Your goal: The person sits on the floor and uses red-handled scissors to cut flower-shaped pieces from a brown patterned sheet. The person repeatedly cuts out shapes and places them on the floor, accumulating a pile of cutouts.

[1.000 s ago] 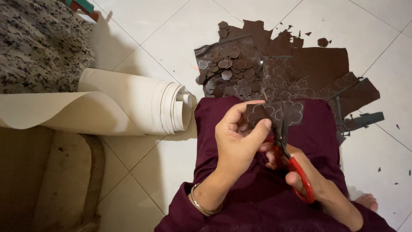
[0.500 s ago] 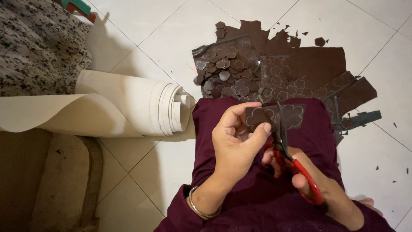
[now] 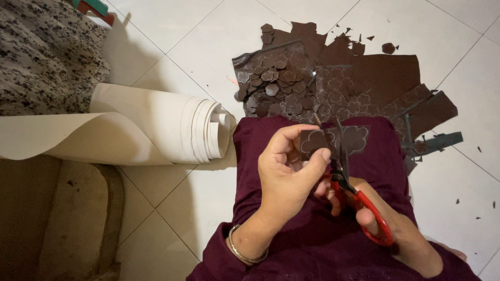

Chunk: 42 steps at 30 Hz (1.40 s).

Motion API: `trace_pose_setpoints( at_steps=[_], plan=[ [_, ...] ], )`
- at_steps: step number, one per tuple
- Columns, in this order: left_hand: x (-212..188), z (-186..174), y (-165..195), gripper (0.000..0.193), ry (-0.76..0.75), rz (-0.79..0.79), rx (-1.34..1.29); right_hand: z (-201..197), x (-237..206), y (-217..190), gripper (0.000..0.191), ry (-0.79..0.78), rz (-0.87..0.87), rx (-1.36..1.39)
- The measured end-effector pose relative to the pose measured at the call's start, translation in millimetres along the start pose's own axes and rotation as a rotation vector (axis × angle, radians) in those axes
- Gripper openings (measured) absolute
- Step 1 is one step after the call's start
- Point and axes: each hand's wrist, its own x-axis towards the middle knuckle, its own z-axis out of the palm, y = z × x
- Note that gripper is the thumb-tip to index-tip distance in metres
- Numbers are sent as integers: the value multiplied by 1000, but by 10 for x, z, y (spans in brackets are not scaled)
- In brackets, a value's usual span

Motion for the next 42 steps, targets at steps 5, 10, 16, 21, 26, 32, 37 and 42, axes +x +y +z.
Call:
trace_pose_setpoints(
  at_steps=[5, 10, 16, 21, 26, 32, 37, 42],
  plan=[
    [0, -6, 22, 30, -16, -20, 26, -17, 49, -48, 118, -12, 21, -29],
    [2, 15, 14, 30, -9, -18, 29, -34, 43, 32, 119, 2, 84, -1],
    [-3, 21, 13, 29, -7, -15, 31, -43, 18, 75, 120, 37, 148, 39],
    [0, 27, 24, 29, -2, -21, 34, -9, 4, -4, 117, 9, 79, 20],
    [8, 31, 35, 27, 9, -52, 76, -1, 15, -50, 113, -26, 12, 16],
    [11, 47, 29, 27, 31, -60, 89, -28, 19, 14, 113, -6, 91, 41],
    [6, 83, 17, 27, 49, -54, 46, -5, 25, 4, 113, 4, 118, 62],
    [8, 94, 34, 28, 58, -104, 7, 21, 18, -100, 115, -11, 65, 101]
  ],
)
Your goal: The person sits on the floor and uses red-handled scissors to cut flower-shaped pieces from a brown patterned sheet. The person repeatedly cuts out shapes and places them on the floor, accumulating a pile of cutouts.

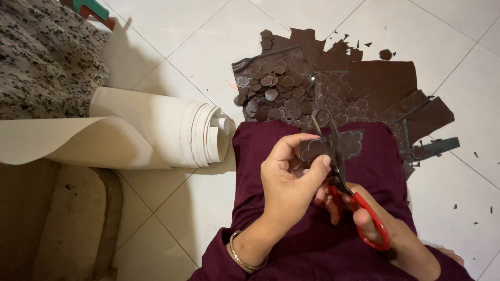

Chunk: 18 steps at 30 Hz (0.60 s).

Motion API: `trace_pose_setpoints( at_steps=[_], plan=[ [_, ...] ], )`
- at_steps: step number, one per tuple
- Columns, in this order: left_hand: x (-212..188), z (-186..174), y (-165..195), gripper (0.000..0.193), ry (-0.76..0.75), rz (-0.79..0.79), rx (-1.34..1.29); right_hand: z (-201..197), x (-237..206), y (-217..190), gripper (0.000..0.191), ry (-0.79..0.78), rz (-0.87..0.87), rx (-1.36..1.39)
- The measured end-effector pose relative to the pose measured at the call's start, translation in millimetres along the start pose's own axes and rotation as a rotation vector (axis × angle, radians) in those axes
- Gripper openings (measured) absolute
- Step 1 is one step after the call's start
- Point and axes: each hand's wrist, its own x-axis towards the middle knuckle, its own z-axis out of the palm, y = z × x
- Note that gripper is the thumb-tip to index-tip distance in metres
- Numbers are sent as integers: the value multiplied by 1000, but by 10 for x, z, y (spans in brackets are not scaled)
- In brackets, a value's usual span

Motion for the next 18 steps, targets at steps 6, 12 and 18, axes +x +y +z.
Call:
trace_pose_setpoints(
  at_steps=[6, 12, 18],
  plan=[
    [21, 26, 29, 27, -17, -2, -18, -10, 22, -2, 113, -7, -42, 9],
    [70, -17, -4, 23, -44, 16, -45, -30, 7, 34, 112, 16, -51, -61],
    [47, 8, -53, 20, -12, 30, -22, -10, 25, 16, 114, 6, -54, 11]
  ],
)
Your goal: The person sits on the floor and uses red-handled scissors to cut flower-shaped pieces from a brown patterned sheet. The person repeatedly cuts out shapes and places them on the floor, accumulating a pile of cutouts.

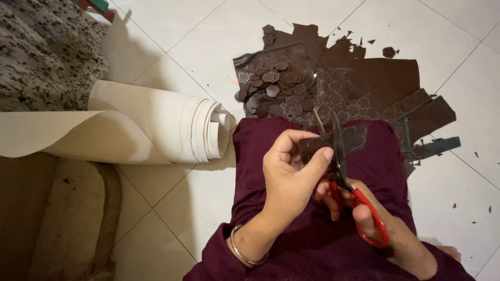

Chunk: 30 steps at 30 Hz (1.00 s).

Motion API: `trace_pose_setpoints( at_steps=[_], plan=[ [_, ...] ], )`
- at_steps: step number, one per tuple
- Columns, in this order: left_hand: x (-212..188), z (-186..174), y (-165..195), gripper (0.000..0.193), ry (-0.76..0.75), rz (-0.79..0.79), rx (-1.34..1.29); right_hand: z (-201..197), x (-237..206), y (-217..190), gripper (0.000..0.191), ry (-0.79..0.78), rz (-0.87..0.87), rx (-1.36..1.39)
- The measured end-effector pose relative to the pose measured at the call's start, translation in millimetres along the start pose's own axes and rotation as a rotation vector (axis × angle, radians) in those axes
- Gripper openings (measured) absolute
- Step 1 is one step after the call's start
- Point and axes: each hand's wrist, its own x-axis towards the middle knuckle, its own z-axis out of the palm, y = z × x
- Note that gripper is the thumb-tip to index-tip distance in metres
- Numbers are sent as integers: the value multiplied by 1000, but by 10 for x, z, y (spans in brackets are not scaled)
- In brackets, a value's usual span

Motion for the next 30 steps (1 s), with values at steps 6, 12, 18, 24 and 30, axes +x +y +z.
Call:
trace_pose_setpoints(
  at_steps=[6, 12, 18, 24, 30],
  plan=[
    [-24, 26, 31, 25, 7, -15, -48, -10, -12, -54, 116, 29, 64, -57],
    [-40, 55, 46, 28, 7, -22, -86, -8, -6, -92, 120, 73, 142, -73],
    [-45, 77, 63, 30, 11, -19, -65, 8, -2, -85, 119, 103, 167, -56],
    [-51, 98, 70, 31, 3, -13, -87, 6, -25, -92, 118, 134, 192, -32],
    [-49, 98, 72, 32, -2, -16, -83, 5, -30, -85, 114, 149, 207, -19]
  ],
)
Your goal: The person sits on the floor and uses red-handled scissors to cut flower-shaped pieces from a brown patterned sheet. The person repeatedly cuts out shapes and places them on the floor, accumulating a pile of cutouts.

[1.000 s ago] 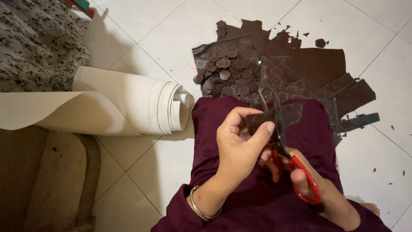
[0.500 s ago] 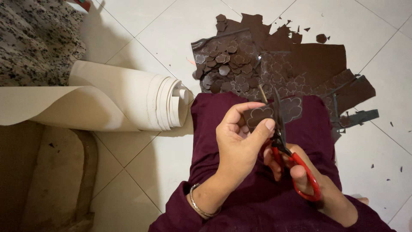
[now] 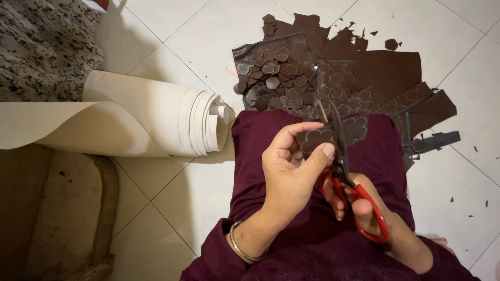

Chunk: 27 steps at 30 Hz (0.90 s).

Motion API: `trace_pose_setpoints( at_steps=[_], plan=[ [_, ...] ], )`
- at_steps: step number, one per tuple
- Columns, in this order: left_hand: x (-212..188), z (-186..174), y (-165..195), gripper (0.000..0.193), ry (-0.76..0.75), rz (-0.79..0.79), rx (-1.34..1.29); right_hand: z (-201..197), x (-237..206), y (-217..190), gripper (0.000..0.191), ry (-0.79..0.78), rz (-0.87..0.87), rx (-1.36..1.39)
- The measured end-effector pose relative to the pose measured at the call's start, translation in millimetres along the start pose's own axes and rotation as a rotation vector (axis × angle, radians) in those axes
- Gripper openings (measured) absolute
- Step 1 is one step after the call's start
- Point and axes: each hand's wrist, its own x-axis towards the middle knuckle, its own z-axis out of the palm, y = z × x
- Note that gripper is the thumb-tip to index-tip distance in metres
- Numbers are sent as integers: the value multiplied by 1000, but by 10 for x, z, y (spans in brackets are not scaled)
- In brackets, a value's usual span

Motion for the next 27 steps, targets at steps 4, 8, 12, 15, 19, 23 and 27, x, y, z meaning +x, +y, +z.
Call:
trace_pose_setpoints(
  at_steps=[4, 8, 12, 15, 19, 23, 27],
  plan=[
    [2, -1, 6, 32, -6, -8, -6, -13, -11, 14, 108, 7, -12, 2],
    [-4, 10, 15, 32, -22, -22, -14, -49, -46, 0, 106, 11, -6, -18],
    [13, -11, 31, 32, -37, -44, 3, -71, -53, -13, 104, -13, -27, -23],
    [23, -21, 37, 31, -42, -39, 13, -85, -54, 13, 101, -20, -56, -8],
    [38, -30, 50, 30, -50, -27, 31, -131, -61, 100, 99, -2, -14, 78],
    [45, -26, 49, 30, -41, -41, 63, -177, -68, 164, 98, 14, 33, 45],
    [63, -46, 39, 28, -66, -17, 82, -185, -82, 67, 110, 61, 18, -27]
  ],
)
